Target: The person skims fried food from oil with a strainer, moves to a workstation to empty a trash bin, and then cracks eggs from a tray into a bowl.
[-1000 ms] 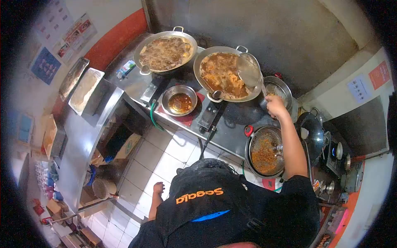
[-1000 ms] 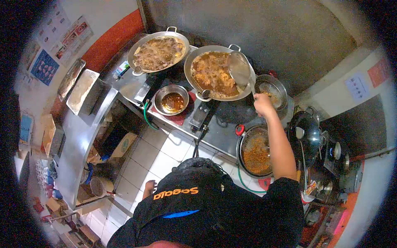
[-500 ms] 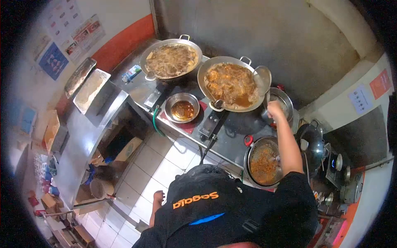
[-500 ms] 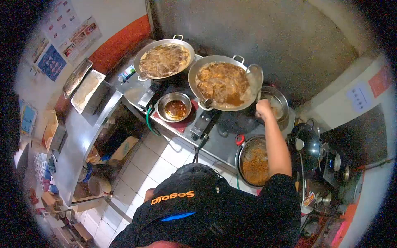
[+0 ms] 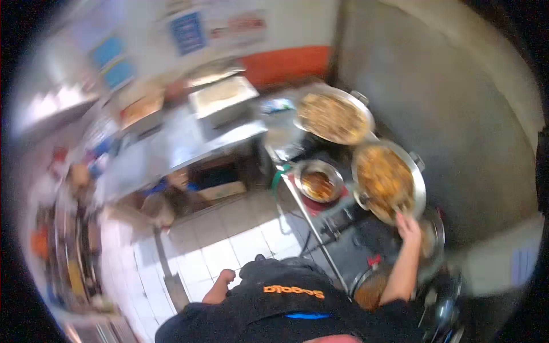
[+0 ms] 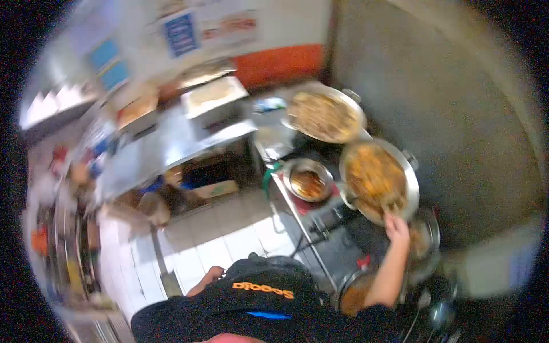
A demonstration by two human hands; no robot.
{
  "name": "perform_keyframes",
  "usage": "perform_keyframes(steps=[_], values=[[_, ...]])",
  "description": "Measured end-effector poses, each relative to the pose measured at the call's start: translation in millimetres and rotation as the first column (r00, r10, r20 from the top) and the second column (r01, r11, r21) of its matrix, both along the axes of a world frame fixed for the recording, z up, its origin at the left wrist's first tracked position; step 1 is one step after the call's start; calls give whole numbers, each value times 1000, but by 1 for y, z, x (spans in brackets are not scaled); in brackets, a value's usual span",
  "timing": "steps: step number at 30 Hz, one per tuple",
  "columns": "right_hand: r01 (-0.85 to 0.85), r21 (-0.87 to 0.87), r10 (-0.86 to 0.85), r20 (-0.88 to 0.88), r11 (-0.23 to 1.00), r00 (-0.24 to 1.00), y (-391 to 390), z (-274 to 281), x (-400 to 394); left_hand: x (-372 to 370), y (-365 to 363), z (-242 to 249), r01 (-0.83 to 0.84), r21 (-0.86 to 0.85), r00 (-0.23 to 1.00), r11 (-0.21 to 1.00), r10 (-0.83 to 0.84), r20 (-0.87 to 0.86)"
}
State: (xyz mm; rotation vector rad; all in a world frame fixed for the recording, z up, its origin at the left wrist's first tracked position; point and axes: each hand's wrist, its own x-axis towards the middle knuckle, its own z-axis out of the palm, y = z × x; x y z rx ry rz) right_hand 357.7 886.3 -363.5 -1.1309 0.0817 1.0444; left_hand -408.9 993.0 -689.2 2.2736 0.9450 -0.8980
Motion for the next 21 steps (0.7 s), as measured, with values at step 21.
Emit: perform_keyframes(steps=[21], values=[[12,-235,27,163,972,986,-21,54,-20,5,9,46,-130,-26,991,991,131,7]])
